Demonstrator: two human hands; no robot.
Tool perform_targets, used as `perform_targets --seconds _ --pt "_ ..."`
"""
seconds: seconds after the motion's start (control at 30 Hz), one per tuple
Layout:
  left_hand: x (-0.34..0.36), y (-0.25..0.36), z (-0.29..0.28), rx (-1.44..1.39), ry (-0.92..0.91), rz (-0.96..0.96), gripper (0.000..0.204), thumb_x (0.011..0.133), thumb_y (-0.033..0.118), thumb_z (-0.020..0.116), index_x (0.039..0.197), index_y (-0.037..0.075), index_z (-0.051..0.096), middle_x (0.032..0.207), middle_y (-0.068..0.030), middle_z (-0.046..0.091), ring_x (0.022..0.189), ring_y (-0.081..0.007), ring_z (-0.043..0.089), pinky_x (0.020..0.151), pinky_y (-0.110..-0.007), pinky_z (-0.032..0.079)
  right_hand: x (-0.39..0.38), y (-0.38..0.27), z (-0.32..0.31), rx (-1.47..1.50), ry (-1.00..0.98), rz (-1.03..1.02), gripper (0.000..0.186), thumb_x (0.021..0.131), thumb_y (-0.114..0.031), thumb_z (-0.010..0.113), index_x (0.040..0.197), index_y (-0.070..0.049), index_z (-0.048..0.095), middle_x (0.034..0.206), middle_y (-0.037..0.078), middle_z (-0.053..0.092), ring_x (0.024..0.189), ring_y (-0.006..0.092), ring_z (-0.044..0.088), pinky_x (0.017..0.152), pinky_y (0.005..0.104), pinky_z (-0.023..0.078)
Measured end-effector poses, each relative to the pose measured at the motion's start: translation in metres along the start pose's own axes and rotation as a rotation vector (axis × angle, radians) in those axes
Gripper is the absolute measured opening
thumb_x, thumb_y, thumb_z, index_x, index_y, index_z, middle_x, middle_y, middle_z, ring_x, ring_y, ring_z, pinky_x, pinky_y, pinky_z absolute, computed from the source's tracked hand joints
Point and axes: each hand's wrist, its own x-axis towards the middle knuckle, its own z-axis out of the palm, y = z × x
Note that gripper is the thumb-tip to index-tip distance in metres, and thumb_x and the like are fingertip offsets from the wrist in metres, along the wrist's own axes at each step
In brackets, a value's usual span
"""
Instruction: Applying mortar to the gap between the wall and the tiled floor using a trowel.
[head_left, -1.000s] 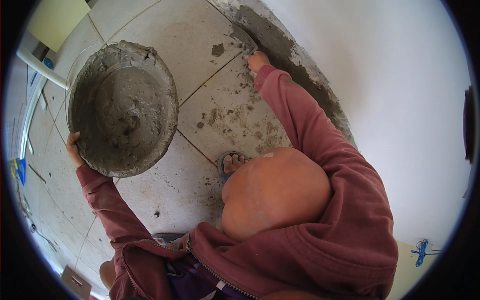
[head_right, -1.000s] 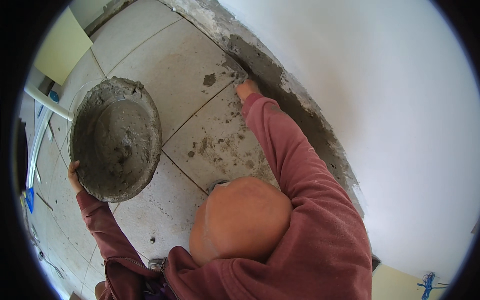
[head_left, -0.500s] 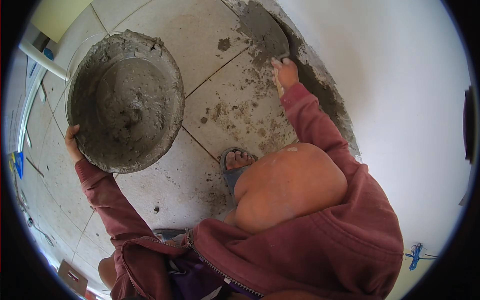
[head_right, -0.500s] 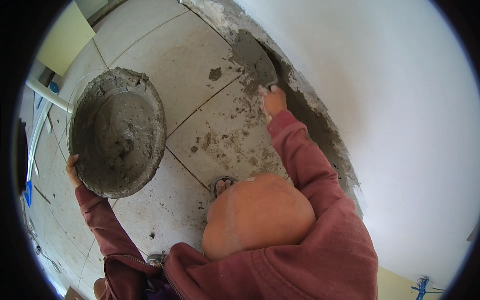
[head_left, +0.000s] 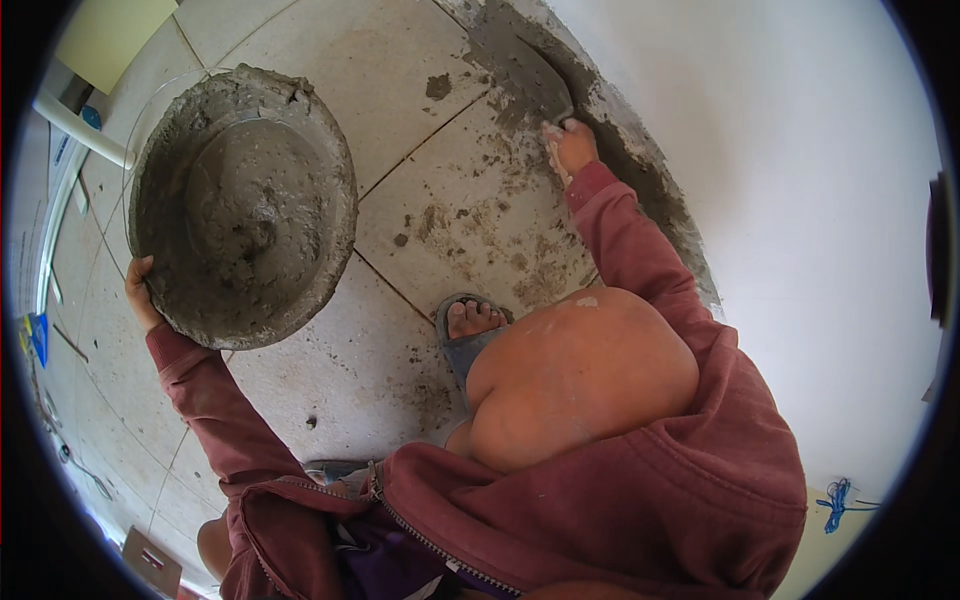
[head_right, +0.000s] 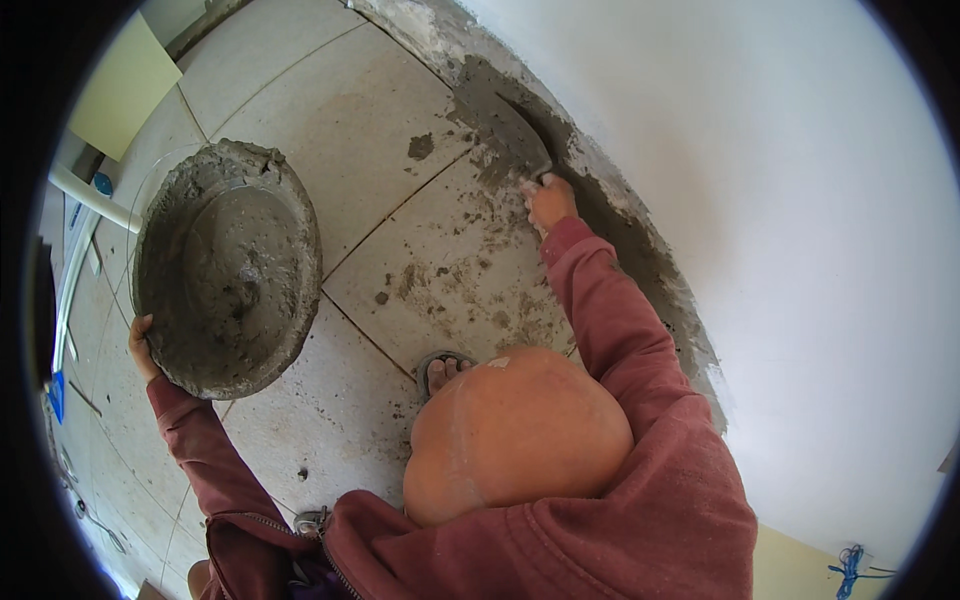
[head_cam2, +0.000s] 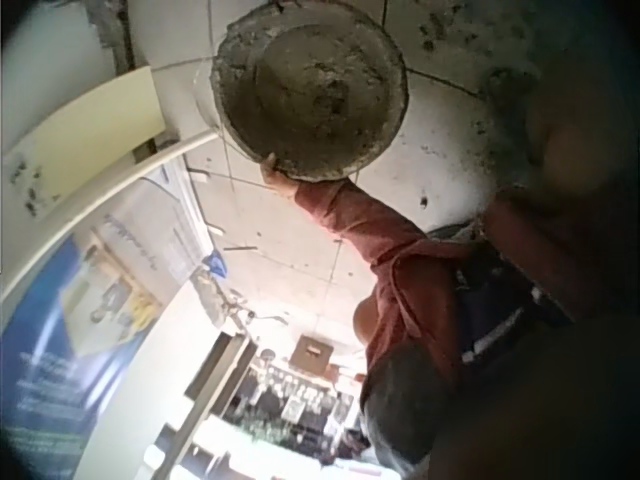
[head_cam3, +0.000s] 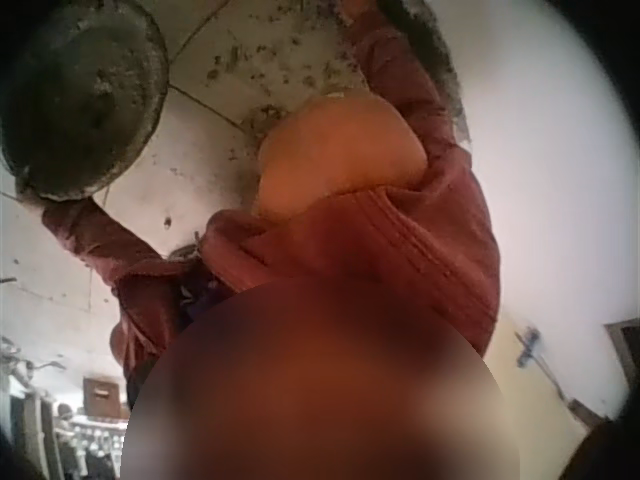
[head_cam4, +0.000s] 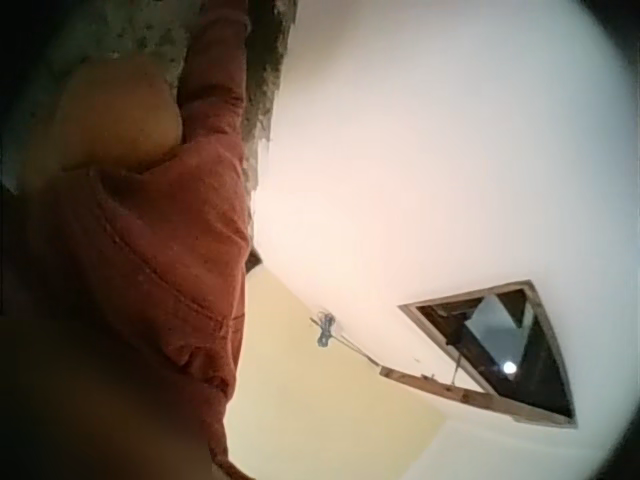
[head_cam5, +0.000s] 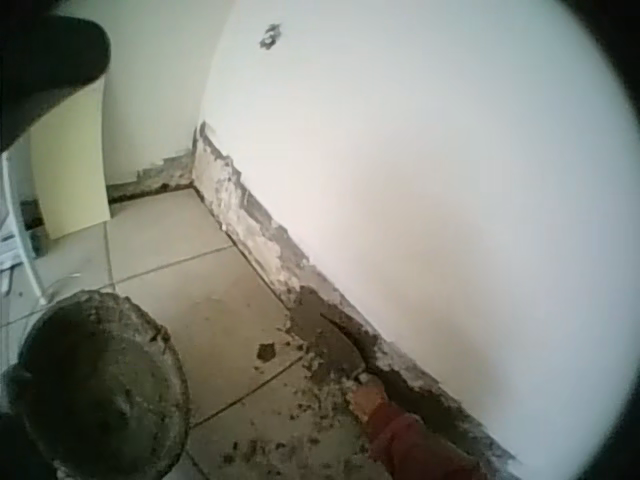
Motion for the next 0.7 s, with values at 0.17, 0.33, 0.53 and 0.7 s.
perform_targets --seconds 0.17,0.33,0.53,0.7 --pt "-0.029 0.024 0.055 -0.104 0.018 -0.129 0.033 0.068 0.011 0.048 0.094 -0.008 0.053 0.094 -0.0152 0.059 0.085 -0.025 0.056 0.082 -0.034 0.044 -0.038 -0.038 -0.011 0.051 0.016 0.121 0.016 0.08 -0.021 0.054 0.08 -0.006 0.049 0.058 0.004 0.05 0.042 0.0147 0.045 0.037 0.0282 0.035" --pt "-0.009 0.007 0.026 -0.084 -0.002 -0.08 0.032 0.068 0.012 0.047 0.093 -0.008 0.053 0.093 -0.0155 0.059 0.085 -0.0251 0.056 0.082 -0.034 0.044 -0.068 -0.043 -0.038 0.073 -0.031 0.121 0.016 0.078 -0.02 0.056 0.083 -0.005 0.049 0.061 0.005 0.05 0.04 0.0141 0.046 0.037 0.0266 0.038" --pt "-0.012 0.01 0.033 -0.057 -0.013 -0.083 0.032 0.067 0.013 0.048 0.091 -0.007 0.054 0.091 -0.0155 0.059 0.083 -0.0254 0.057 0.082 -0.033 0.044 -0.096 0.021 -0.052 0.05 0.089 -0.038 0.015 0.079 -0.019 0.055 0.073 -0.008 0.047 0.06 0.006 0.05 0.047 0.0148 0.048 0.04 0.0284 0.036" --pt "-0.006 0.009 0.031 -0.08 -0.043 -0.142 0.036 0.066 0.014 0.048 0.094 -0.008 0.053 0.092 -0.0161 0.059 0.084 -0.0268 0.057 0.082 -0.034 0.043 -0.05 0.06 -0.047 -0.531 -0.044 0.161 0.015 0.081 -0.018 0.053 0.079 -0.006 0.044 0.071 0.006 0.052 0.051 0.0144 0.044 0.042 0.0311 0.037"
